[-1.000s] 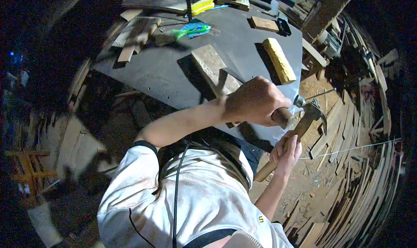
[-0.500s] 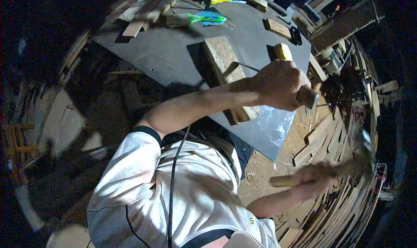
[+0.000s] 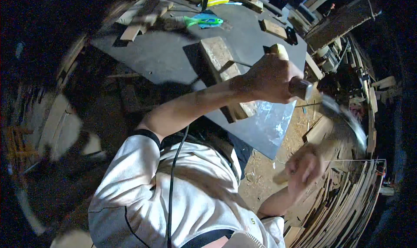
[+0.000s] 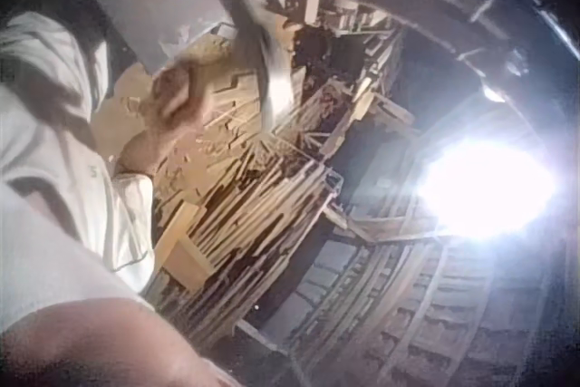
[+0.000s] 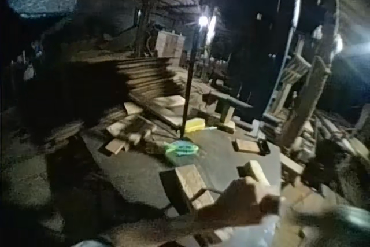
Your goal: The person smooths a small rectangular wooden block using a blue sanding block, then uses a hammer to tap the block's edges. Finally, the person uses a yellow sponge and a green brush to clean the block and the workbench surface.
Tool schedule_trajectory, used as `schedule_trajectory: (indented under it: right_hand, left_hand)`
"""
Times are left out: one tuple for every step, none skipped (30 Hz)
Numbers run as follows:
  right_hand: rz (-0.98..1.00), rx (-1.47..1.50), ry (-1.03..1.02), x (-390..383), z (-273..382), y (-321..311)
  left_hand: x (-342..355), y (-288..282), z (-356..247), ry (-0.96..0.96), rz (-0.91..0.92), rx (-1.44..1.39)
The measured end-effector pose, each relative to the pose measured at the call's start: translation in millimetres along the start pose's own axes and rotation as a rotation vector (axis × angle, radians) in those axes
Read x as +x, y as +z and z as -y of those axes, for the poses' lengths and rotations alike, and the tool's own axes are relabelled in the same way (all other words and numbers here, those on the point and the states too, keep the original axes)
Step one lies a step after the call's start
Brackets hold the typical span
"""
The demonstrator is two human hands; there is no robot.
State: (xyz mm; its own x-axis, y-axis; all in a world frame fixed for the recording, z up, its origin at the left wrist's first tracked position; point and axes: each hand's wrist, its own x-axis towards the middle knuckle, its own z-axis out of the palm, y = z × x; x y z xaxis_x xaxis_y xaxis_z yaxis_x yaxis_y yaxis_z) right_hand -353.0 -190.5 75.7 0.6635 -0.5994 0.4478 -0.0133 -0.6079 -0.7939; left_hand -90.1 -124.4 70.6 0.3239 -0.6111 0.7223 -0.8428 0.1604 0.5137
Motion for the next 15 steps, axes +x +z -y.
schedule_trajectory:
  right_hand:
    - [0.150, 0.255, 0.295, 10, 17, 1]
    - [0.030, 0.445, 0.340, 3, 1, -12]
    - [-0.049, 0.519, 0.178, -3, -19, -21]
    - [-0.039, 0.787, 0.045, -4, -32, -25]
    - [0.020, 1.014, 0.015, -1, -34, -21]
    - [0.061, 1.043, 0.081, -1, -33, -22]
    - [0.063, 0.770, 0.132, -5, -32, -17]
    - [0.083, 0.491, 0.171, 2, -10, 3]
    - [0.114, 0.222, 0.205, 9, 17, 22]
    - [0.013, 0.412, 0.267, 4, -15, 1]
    - [-0.006, 0.592, 0.162, -3, -18, -4]
    - [0.003, 0.795, 0.039, -3, -21, -7]
    - [0.042, 1.001, -0.086, -1, -27, -6]
    - [-0.096, 0.844, -0.019, -4, -34, 0]
    - [-0.137, 0.481, 0.010, -4, -31, 9]
  left_hand:
    - [-1, 2, 4, 0.003, -0.018, 0.002]
    - [-2, -4, 1, -0.011, -0.011, -0.018]
    - [3, -5, 0, 0.008, -0.027, -0.022]
    - [3, -4, 1, 0.011, -0.035, -0.031]
    - [4, -4, 1, 0.013, -0.039, -0.035]
    - [4, -6, 0, 0.036, -0.033, -0.001]
    - [-1, -6, 1, 0.032, -0.035, 0.003]
    - [-1, -4, 3, 0.044, -0.034, 0.028]
    - [-1, -4, 7, 0.057, -0.049, 0.045]
    - [-1, -3, 11, 0.055, -0.017, 0.080]
    - [-1, -4, 12, 0.058, -0.049, 0.040]
    - [1, -3, 12, 0.060, -0.081, 0.001]
    - [2, -3, 13, 0.062, -0.114, -0.039]
    - [3, -4, 13, 0.075, -0.074, 0.013]
    - [3, -2, 16, 0.051, -0.042, 0.044]
